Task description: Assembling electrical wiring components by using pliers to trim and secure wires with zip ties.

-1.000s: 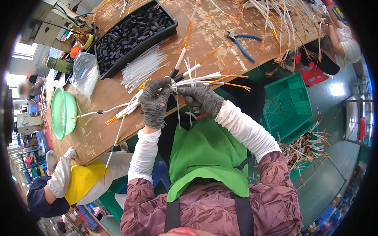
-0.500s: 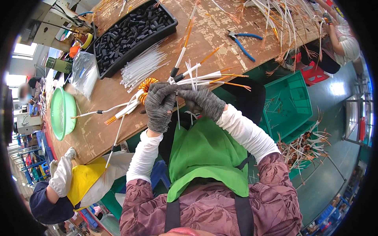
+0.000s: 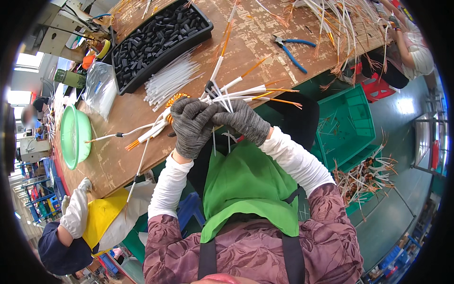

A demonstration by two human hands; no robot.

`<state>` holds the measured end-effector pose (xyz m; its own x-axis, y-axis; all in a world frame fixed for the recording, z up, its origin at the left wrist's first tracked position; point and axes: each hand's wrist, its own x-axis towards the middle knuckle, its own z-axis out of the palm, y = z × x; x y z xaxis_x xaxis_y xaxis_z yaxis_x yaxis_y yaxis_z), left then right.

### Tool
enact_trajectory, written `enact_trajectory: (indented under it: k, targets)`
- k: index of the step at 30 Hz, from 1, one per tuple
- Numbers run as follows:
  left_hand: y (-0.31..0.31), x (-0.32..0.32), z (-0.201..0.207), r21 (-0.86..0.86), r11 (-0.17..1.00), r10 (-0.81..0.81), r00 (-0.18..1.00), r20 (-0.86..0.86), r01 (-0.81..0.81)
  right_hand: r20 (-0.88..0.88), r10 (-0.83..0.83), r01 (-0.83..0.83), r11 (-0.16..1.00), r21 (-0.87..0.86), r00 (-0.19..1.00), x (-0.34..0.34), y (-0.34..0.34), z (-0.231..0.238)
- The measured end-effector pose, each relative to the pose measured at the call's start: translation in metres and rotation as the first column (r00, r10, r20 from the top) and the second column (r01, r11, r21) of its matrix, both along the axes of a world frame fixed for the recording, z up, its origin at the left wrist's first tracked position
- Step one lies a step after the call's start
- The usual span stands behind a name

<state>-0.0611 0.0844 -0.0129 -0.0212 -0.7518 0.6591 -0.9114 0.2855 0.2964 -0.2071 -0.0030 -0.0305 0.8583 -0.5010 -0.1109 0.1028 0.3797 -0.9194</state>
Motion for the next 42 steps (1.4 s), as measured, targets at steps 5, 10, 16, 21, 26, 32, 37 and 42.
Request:
enact_trajectory:
  k: [5,10,16,21,26,32,37,42]
  targets:
    - [-0.014,0.002,-0.018,-0.037,0.980,0.196,0.980,0.027,-0.195,-0.087,0.093,-0.116,0.943,-0.313,0.992,0.002,0.038,0.017]
    - [-0.011,0.009,-0.010,0.198,0.965,0.217,0.949,-0.229,-0.173,-0.214,0.132,-0.137,0.990,-0.011,0.968,-0.016,0.025,0.049]
    - [0.010,0.031,0.008,0.239,0.958,0.214,0.947,-0.239,-0.156,-0.232,-0.143,0.186,0.966,0.177,0.962,-0.026,-0.021,0.030]
    - [0.018,0.043,-0.011,0.258,0.953,0.237,0.918,-0.319,-0.157,-0.212,-0.210,0.247,0.955,0.165,0.954,0.004,-0.024,0.003]
    - [0.020,0.041,-0.006,0.246,0.957,0.228,0.921,-0.314,-0.153,-0.338,-0.118,0.158,0.983,0.092,0.934,-0.007,-0.027,0.013]
    - [0.006,0.015,0.029,0.290,0.957,0.146,0.847,-0.512,0.010,-0.202,0.038,-0.016,0.994,0.105,0.979,-0.035,-0.005,0.036]
    - [-0.013,-0.007,0.019,0.273,0.932,0.028,0.704,-0.710,0.238,-0.100,-0.029,0.037,0.996,0.081,0.995,-0.027,0.007,0.036]
    - [-0.007,-0.007,0.040,0.329,0.932,0.202,0.540,-0.817,0.149,-0.112,-0.113,0.113,0.994,-0.012,0.987,-0.030,0.009,0.012]
